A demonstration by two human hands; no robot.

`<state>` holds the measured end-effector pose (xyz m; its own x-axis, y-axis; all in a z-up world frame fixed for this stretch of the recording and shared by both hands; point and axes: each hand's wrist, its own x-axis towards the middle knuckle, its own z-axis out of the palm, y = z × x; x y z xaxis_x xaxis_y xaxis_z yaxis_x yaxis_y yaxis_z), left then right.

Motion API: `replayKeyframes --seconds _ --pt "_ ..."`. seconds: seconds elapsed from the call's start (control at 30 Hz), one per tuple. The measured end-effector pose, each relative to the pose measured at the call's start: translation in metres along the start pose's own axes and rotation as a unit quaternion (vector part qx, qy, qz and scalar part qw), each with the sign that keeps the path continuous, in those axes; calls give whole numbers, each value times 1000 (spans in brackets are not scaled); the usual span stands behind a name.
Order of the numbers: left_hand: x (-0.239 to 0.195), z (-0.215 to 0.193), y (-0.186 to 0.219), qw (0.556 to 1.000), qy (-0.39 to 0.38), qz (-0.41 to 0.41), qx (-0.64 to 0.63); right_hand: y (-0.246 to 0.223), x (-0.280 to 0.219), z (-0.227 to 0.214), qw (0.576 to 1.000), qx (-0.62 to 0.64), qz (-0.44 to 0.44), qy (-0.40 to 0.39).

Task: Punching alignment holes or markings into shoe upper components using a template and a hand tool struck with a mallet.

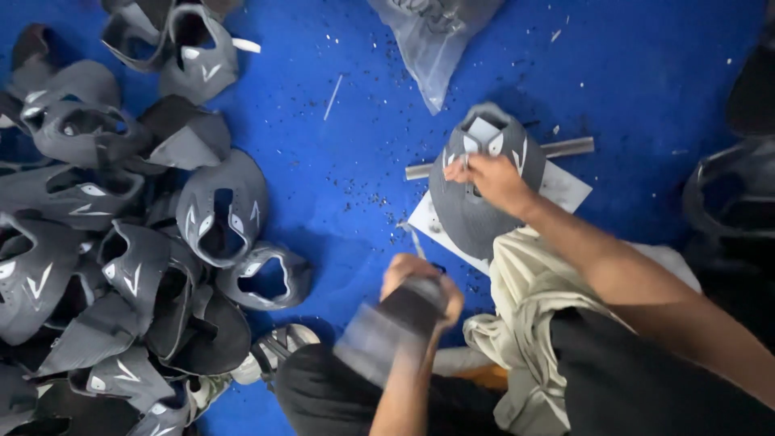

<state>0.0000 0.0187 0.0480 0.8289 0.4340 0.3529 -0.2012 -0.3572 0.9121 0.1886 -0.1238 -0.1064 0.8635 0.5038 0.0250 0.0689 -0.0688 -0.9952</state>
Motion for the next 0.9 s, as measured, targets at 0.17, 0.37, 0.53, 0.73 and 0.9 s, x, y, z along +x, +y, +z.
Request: replayKeyframes --seconds 0.17,0.37,0.53,0.73,0.9 --pt "-24 7 -33 933 -158 -204 249 -3 1 -11 983 -174 -65 13" --pt "25 -8 59 970 -70 -193 129 4 36 -20 969 199 145 31" --pt "2 1 -14 1000 -28 -7 4 -3 16 -7 996 40 73 36" --pt "-6 12 -12 917 -152 -258 263 4 25 -14 994 -72 67 46" --pt "48 1 74 967 -52 -206 139 0 53 -27 963 190 184 41"
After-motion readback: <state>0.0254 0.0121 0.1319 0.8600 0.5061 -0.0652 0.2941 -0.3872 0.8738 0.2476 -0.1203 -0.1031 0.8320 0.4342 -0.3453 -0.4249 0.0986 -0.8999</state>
